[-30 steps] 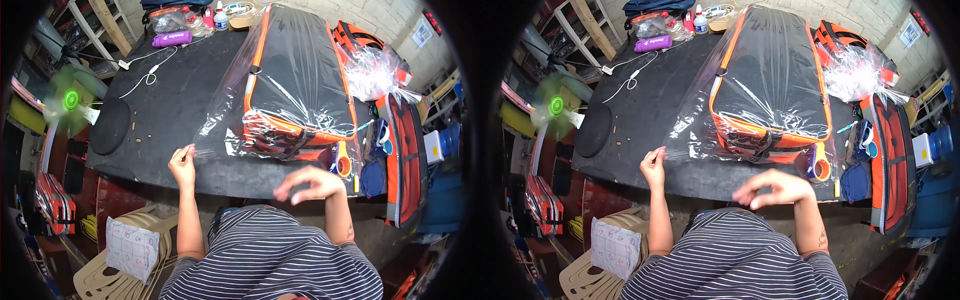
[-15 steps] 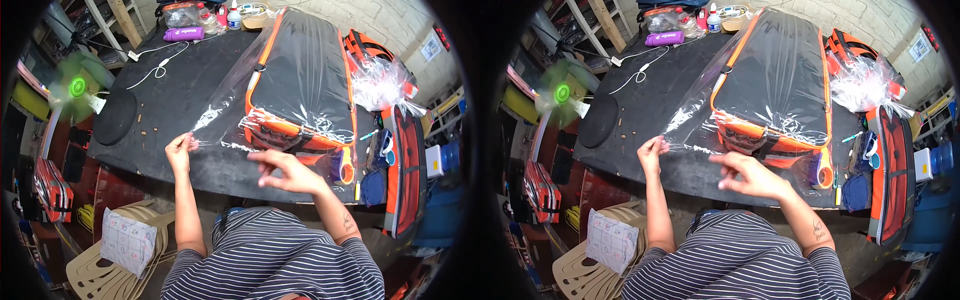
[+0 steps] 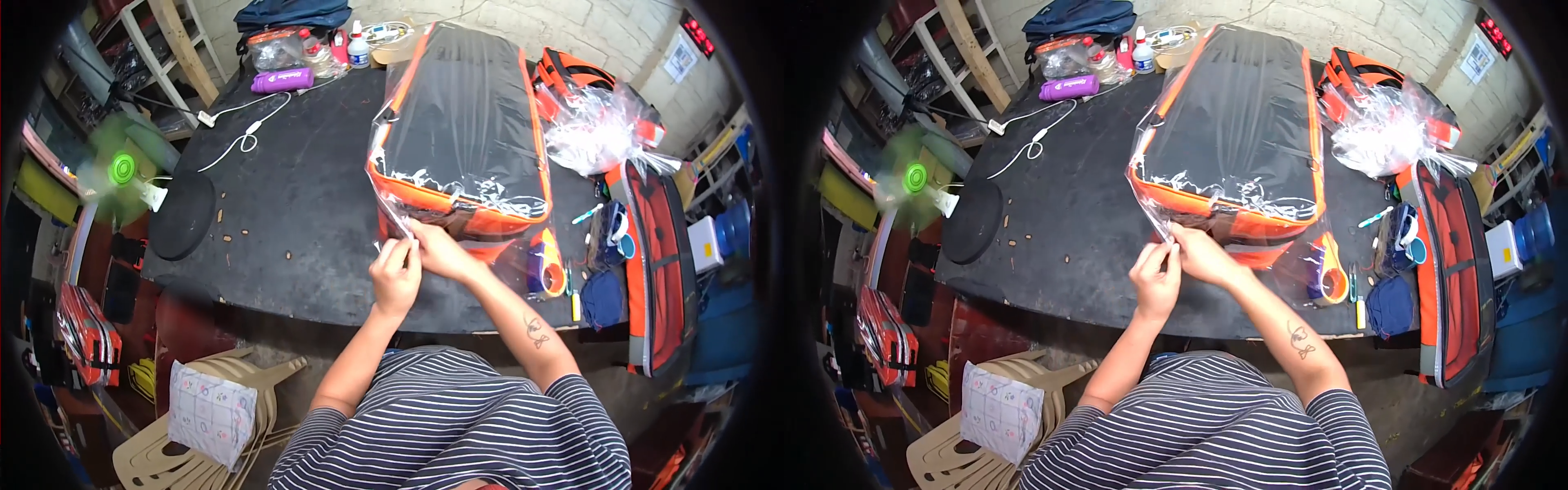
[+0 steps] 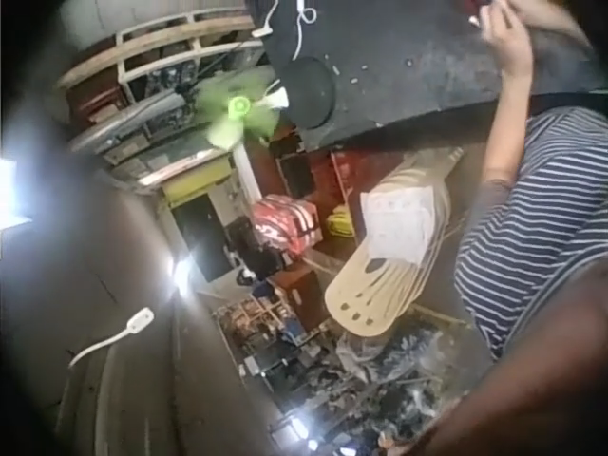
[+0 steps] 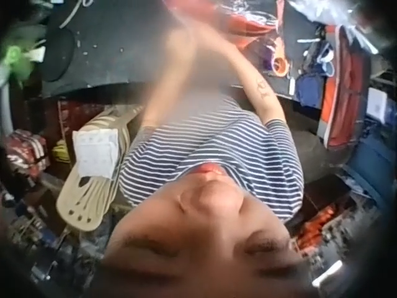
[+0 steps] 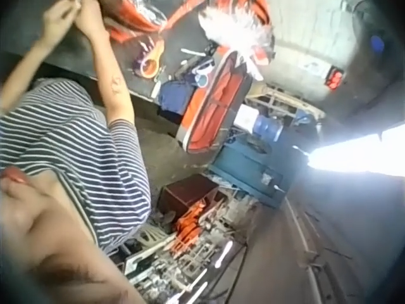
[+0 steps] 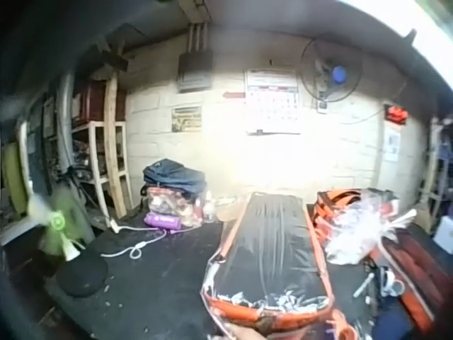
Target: The recorder is wrapping an orange trauma kit bag in plastic film and securing it with adhesive tape using a dispenser.
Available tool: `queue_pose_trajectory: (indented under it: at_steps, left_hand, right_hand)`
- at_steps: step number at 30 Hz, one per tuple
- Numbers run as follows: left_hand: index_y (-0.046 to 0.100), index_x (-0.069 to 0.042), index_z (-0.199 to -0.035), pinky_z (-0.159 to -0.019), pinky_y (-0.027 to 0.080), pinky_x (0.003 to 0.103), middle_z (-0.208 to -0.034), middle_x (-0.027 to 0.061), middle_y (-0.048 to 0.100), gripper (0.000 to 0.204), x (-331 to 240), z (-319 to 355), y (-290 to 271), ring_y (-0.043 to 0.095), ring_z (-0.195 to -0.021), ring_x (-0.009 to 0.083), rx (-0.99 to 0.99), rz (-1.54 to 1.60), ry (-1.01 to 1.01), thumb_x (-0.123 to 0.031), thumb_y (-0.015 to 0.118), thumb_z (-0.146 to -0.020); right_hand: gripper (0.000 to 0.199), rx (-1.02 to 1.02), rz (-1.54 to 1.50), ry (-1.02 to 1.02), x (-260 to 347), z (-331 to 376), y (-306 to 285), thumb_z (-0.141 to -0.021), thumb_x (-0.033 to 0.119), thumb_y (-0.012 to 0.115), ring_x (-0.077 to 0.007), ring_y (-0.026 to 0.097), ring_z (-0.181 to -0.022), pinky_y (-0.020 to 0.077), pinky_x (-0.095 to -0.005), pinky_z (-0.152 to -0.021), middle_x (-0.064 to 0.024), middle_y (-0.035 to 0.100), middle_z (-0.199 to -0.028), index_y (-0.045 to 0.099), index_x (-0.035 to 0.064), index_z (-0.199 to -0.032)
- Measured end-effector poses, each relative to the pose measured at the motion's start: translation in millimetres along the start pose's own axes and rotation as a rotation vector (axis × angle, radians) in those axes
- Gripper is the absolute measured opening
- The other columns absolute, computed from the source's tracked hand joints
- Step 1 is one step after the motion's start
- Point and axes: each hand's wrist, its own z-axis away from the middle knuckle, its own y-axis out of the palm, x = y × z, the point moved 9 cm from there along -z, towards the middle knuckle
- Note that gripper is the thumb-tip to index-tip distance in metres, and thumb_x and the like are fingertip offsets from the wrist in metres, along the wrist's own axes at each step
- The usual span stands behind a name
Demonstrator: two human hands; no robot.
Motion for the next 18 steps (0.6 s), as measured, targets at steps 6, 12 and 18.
queue_pose_trajectory:
  at_steps: [6, 12, 18]
  left_hand:
    - [0.059, 0.003, -0.115, -0.068, 0.050, 0.038, -0.094, 0.0185, 0.061, 0.032, -8, 21, 47, 0.062, -0.078, 0.0343, 0.041, -0.018, 0.020, -0.002, 0.060, -0.083]
    - [0.053, 0.002, -0.125, -0.102, 0.027, 0.049, -0.118, 0.0206, 0.048, 0.047, -12, 47, 76, 0.034, -0.120, 0.0412, 0.113, -0.186, -0.028, -0.002, 0.058, -0.079]
    - [0.026, -0.014, -0.147, -0.104, 0.031, 0.046, -0.130, 0.0293, 0.024, 0.076, 10, 66, 96, 0.036, -0.120, 0.0468, 0.168, -0.053, -0.235, 0.001, 0.057, -0.080]
  right_hand:
    - [0.032, -0.423, 0.194, -0.102, 55, 128, -55, -0.077, -0.006, 0.060, -0.0325, 0.062, -0.081, 0.0496, -0.0355, -0.071, -0.0190, 0.062, -0.093, 0.060, -0.0003, -0.109]
    - [0.087, -0.952, 0.764, 0.273, 36, 236, -182, -0.063, 0.031, 0.084, -0.0314, 0.041, -0.115, 0.0325, -0.0422, -0.099, -0.0162, 0.046, -0.119, 0.040, -0.0010, -0.131]
    - [0.043, -0.577, 0.079, 0.684, -97, 266, -175, -0.066, 0.007, 0.079, -0.0239, 0.057, -0.098, 0.0467, -0.0321, -0.084, -0.0136, 0.056, -0.100, 0.058, 0.0025, -0.103]
